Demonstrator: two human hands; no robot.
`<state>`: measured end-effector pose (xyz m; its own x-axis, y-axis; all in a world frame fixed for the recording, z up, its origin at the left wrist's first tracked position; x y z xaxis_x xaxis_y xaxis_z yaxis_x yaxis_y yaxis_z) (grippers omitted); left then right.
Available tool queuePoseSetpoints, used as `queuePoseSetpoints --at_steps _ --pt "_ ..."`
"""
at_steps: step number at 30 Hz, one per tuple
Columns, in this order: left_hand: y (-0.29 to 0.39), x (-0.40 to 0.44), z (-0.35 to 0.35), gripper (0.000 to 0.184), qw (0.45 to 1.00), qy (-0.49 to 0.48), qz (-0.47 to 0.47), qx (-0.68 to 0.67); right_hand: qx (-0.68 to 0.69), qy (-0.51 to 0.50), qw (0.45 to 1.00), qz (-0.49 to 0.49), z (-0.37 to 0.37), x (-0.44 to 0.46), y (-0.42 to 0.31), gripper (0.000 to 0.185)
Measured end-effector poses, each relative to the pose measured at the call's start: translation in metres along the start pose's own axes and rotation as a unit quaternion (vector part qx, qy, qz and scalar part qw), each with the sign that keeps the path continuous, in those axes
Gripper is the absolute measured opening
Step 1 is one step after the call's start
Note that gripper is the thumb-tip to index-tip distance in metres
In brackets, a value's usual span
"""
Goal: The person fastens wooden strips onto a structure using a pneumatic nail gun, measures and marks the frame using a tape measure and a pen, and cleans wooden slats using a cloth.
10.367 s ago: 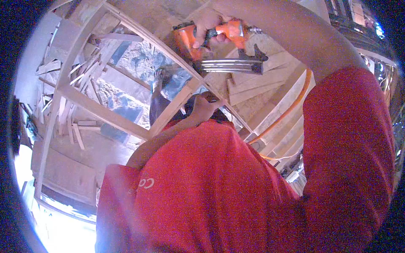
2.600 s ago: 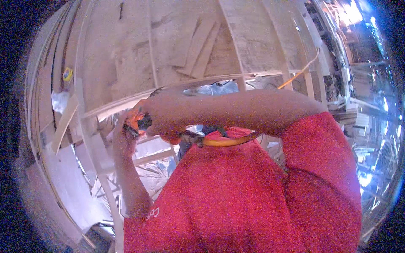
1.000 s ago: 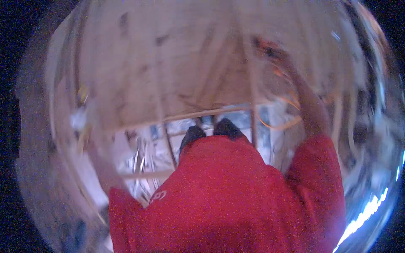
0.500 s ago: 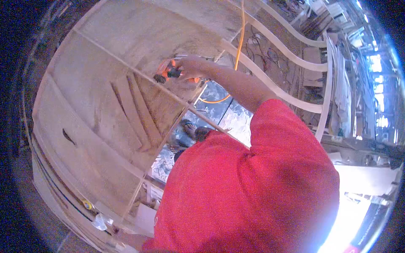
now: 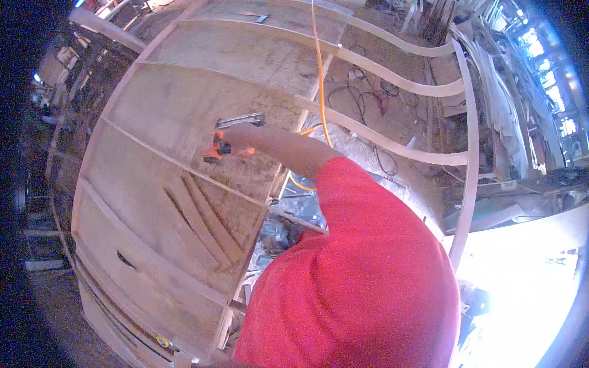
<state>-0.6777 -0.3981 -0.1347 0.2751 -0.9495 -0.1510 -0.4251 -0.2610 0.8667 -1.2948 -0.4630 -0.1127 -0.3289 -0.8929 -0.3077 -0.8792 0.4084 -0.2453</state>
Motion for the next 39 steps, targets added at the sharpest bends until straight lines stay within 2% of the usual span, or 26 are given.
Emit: queuePoseSetpoints --at_steps 1,4,10,12,13,14,16,17,18,19,20,21,23,26,32,36,39 --pt "0.001 0.000 0.000 0.026 1.000 0.001 0.000 -0.004 0.012 -0.001 1.000 0.009 0.003 0.012 -0.002 0.043" --pt "0.005 0.004 -0.009 0.026 1.000 0.017 -0.003 -0.015 -0.003 0.055 0.997 -0.047 0.013 0.041 -0.016 0.039" --pt "0.027 0.033 -0.075 0.027 0.992 0.097 0.026 -0.074 0.027 0.088 0.996 -0.013 0.023 0.032 -0.025 0.031" --pt "0.041 0.047 -0.102 0.028 0.982 0.134 0.057 -0.118 -0.026 0.106 0.993 0.041 0.029 0.020 -0.024 0.025" --pt "0.050 0.055 -0.115 0.028 0.974 0.149 0.079 -0.150 -0.059 0.242 0.968 0.015 0.026 -0.001 -0.029 0.020" --pt "0.057 0.065 -0.125 0.028 0.963 0.151 0.105 -0.195 -0.056 0.239 0.969 0.014 0.028 -0.015 -0.031 0.020" --pt "0.054 0.094 -0.144 0.029 0.932 0.093 0.138 -0.323 -0.013 0.325 0.945 0.024 0.024 -0.045 -0.035 0.017" --pt "0.011 0.128 -0.149 0.027 0.880 -0.059 0.069 -0.465 0.054 0.341 0.939 -0.004 0.037 -0.045 -0.020 0.017" --pt "-0.031 0.155 -0.154 0.026 0.807 -0.192 -0.039 -0.557 0.128 0.348 0.928 -0.037 0.055 -0.050 -0.011 0.017" --pt "-0.019 0.151 -0.147 0.023 0.844 -0.153 -0.034 -0.512 0.079 0.320 0.944 0.019 0.027 -0.088 -0.017 0.023" --pt "0.004 0.140 -0.120 0.020 0.884 -0.101 -0.030 -0.456 0.048 0.228 0.970 0.062 0.040 -0.097 -0.004 0.030" --pt "0.019 0.133 -0.093 0.019 0.902 -0.080 -0.037 -0.422 0.111 0.309 0.945 0.010 0.039 -0.129 0.007 0.034" --pt "0.040 0.125 -0.048 0.018 0.918 -0.082 -0.048 -0.385 0.080 0.241 0.961 0.110 0.055 -0.158 0.045 0.036" --pt "0.071 0.115 0.026 0.019 0.929 -0.132 -0.043 -0.342 0.142 0.295 0.928 0.179 0.075 -0.208 0.096 0.034" --pt "0.094 0.083 0.149 0.026 0.904 -0.247 -0.107 -0.333 0.119 0.209 0.940 0.243 0.101 -0.266 0.122 0.034" --pt "0.091 0.075 0.197 0.029 0.899 -0.298 -0.139 -0.290 0.196 0.228 0.919 0.255 0.119 -0.292 0.127 0.032" --pt "0.078 0.086 0.225 0.031 0.878 -0.353 -0.129 -0.296 0.188 0.218 0.918 0.273 0.124 -0.307 0.133 0.035"
Point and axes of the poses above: each hand's wrist, its own x-axis towards the middle knuckle, its own z-axis out of the palm, y = z × x, the point moved 5 cm from there along x, towards the middle knuckle, and after that the axes turned 9 degrees about z, right-handed, at the moved point
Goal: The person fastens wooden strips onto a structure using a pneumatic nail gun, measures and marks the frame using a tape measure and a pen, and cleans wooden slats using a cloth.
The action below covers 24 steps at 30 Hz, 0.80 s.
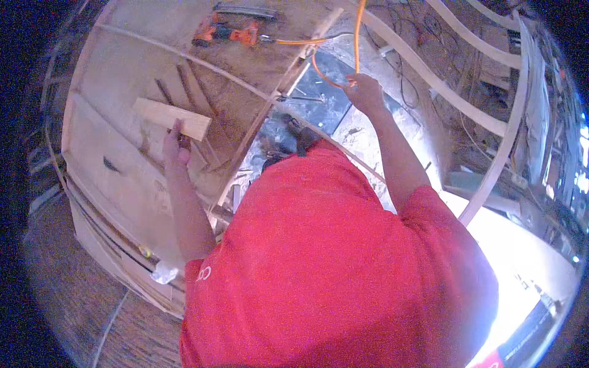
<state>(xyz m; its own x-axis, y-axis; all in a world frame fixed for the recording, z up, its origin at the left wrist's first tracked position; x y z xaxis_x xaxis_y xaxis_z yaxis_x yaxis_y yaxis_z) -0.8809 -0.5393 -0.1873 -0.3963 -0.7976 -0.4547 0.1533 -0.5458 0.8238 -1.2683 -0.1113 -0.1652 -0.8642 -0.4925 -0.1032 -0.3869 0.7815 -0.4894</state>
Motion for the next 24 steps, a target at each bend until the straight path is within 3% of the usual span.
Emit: queuePoseSetpoints --at_steps 3,4,7,8,12,15,17,24 --pt "-0.022 0.032 -0.016 0.033 0.999 0.014 -0.043 0.024 -0.038 -0.007 0.999 0.026 -0.019 -0.008 0.011 0.038" --pt "-0.021 0.033 -0.022 0.034 0.994 0.019 -0.031 0.099 0.006 0.009 0.999 0.035 -0.025 -0.011 0.018 0.037" --pt "-0.036 0.049 -0.039 0.032 0.994 -0.011 -0.078 0.076 0.034 0.025 0.997 0.064 -0.047 -0.026 0.035 0.036" --pt "-0.032 0.053 -0.047 0.027 0.979 -0.034 -0.040 0.196 0.014 0.029 0.997 0.077 -0.052 -0.032 0.037 0.037" --pt "-0.040 0.061 -0.074 0.024 0.991 0.000 -0.091 0.102 -0.014 0.028 0.993 0.111 -0.065 -0.057 0.055 0.039" --pt "-0.040 0.065 -0.079 0.022 0.953 -0.090 -0.006 0.288 -0.016 0.020 0.989 0.145 -0.077 -0.077 0.059 0.041" --pt "-0.023 0.037 -0.053 0.021 0.979 0.046 -0.069 0.184 -0.007 0.025 0.986 0.162 -0.078 -0.083 0.060 0.042" --pt "-0.001 0.024 -0.047 0.026 0.980 0.030 -0.081 0.178 -0.008 0.006 0.988 0.154 -0.073 -0.070 0.061 0.040"
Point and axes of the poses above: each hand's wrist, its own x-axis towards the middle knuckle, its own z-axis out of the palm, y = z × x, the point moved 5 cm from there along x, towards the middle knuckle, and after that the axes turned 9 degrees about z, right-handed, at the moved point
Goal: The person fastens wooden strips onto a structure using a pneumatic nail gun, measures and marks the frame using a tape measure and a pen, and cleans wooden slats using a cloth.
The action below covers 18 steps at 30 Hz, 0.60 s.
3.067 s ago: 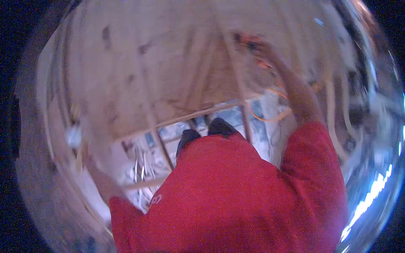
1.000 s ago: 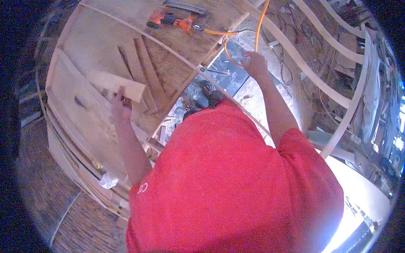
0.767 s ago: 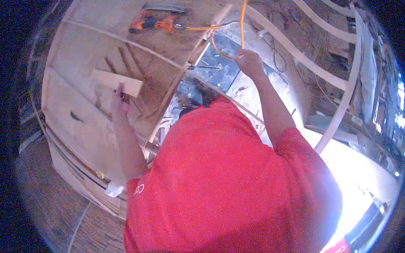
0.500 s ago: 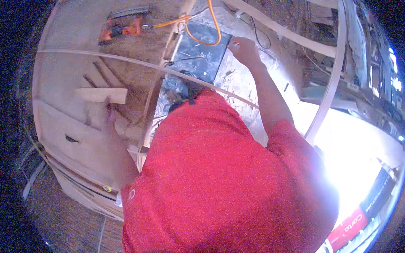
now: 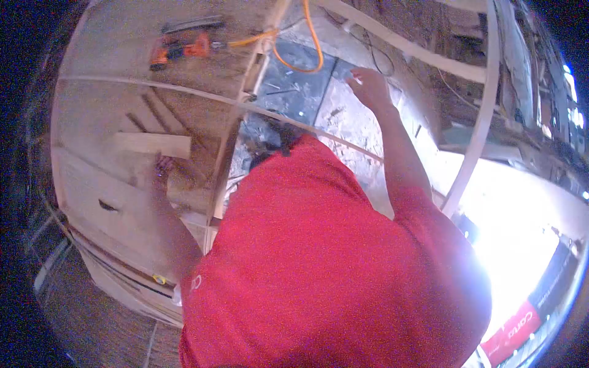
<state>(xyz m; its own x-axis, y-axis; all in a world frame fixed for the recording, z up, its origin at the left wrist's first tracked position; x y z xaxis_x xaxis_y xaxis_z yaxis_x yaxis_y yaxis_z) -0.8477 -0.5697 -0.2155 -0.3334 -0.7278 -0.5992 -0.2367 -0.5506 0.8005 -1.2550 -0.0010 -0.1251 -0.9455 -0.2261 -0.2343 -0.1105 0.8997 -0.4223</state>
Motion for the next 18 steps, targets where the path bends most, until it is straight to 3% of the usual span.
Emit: queuePoseSetpoints --at_steps 2,4,7,10,12,14,16,17,18 --pt "0.009 -0.012 -0.008 0.031 0.997 -0.030 0.023 0.074 -0.008 0.008 1.000 -0.023 0.002 0.005 -0.010 0.040" --pt "0.034 -0.052 -0.013 0.032 0.985 0.036 0.048 0.164 -0.014 0.004 0.998 -0.056 0.015 0.017 -0.022 0.039" --pt "0.059 -0.101 -0.021 0.024 0.954 0.058 0.122 0.267 0.026 -0.039 0.995 -0.092 0.011 0.020 -0.065 0.040" --pt "0.058 -0.133 -0.043 0.022 0.973 0.081 0.162 0.144 -0.083 -0.017 0.978 -0.190 0.033 0.037 -0.115 0.033" --pt "0.055 -0.157 -0.071 0.022 0.972 0.145 0.148 0.108 -0.028 -0.041 0.975 -0.216 0.052 0.049 -0.150 0.035" --pt "0.052 -0.205 -0.098 0.020 0.945 0.204 0.188 0.172 -0.032 -0.061 0.960 -0.271 0.061 0.049 -0.186 0.034" --pt "0.054 -0.233 -0.149 0.023 0.932 0.265 0.233 0.082 -0.047 -0.064 0.953 -0.292 0.061 0.057 -0.241 0.034" --pt "0.078 -0.281 -0.174 0.018 0.911 0.309 0.241 0.129 0.012 -0.049 0.930 -0.363 0.056 0.049 -0.281 0.033" --pt "0.088 -0.314 -0.200 0.014 0.853 0.390 0.330 0.106 0.073 -0.035 0.901 -0.427 0.048 0.044 -0.318 0.032"
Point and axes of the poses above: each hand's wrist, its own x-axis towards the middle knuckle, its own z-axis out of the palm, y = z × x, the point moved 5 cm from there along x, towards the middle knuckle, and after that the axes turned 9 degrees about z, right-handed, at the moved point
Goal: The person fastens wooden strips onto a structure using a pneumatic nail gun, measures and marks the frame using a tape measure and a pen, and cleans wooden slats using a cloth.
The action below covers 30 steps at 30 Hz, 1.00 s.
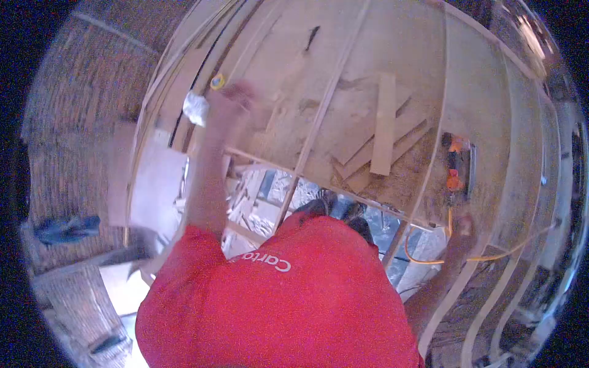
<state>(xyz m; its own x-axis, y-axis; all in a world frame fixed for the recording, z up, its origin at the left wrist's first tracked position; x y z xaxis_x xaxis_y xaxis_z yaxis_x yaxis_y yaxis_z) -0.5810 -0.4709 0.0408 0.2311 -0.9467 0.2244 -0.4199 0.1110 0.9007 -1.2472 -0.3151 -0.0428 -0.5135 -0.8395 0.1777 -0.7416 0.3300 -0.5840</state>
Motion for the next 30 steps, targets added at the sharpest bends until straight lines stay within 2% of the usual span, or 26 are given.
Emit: queuePoseSetpoints --at_steps 1,2,3,4,6,8,10,12,16,24,27,30 --pt "0.037 0.008 -0.041 0.016 0.999 0.033 -0.012 -0.020 -0.029 0.011 0.999 -0.020 -0.017 0.031 -0.058 0.031" --pt "0.113 0.004 -0.072 0.013 0.990 0.082 0.078 0.083 0.005 0.047 0.996 -0.070 -0.030 0.062 -0.089 0.033" --pt "0.171 -0.008 -0.105 0.013 0.970 0.111 0.166 0.141 0.021 0.081 0.987 -0.140 -0.055 0.086 -0.161 0.035" --pt "0.218 -0.021 -0.120 0.013 0.947 0.097 0.250 0.178 0.064 0.145 0.972 -0.174 -0.093 0.086 -0.225 0.034" --pt "0.300 -0.055 -0.123 0.014 0.884 0.012 0.399 0.244 0.187 0.213 0.905 -0.316 -0.156 0.079 -0.328 0.035" --pt "0.344 -0.087 -0.106 0.015 0.811 -0.122 0.508 0.263 0.288 0.227 0.789 -0.492 -0.206 0.049 -0.408 0.036" --pt "0.360 -0.112 -0.085 0.015 0.756 -0.228 0.560 0.249 0.337 0.194 0.673 -0.629 -0.231 0.011 -0.459 0.036" --pt "0.359 -0.123 -0.068 0.016 0.725 -0.294 0.575 0.240 0.349 0.148 0.609 -0.697 -0.242 -0.014 -0.484 0.037" --pt "0.349 -0.134 -0.050 0.017 0.702 -0.339 0.584 0.226 0.346 0.100 0.571 -0.738 -0.247 -0.043 -0.505 0.039" --pt "0.336 -0.120 -0.024 0.021 0.678 -0.338 0.617 0.213 0.323 0.043 0.585 -0.743 -0.246 -0.042 -0.501 0.042" --pt "0.328 -0.121 -0.017 0.022 0.665 -0.340 0.625 0.225 0.338 0.016 0.568 -0.751 -0.239 -0.042 -0.490 0.043" --pt "0.326 -0.116 -0.030 0.023 0.676 -0.331 0.619 0.224 0.368 -0.003 0.574 -0.732 -0.226 -0.027 -0.493 0.044"
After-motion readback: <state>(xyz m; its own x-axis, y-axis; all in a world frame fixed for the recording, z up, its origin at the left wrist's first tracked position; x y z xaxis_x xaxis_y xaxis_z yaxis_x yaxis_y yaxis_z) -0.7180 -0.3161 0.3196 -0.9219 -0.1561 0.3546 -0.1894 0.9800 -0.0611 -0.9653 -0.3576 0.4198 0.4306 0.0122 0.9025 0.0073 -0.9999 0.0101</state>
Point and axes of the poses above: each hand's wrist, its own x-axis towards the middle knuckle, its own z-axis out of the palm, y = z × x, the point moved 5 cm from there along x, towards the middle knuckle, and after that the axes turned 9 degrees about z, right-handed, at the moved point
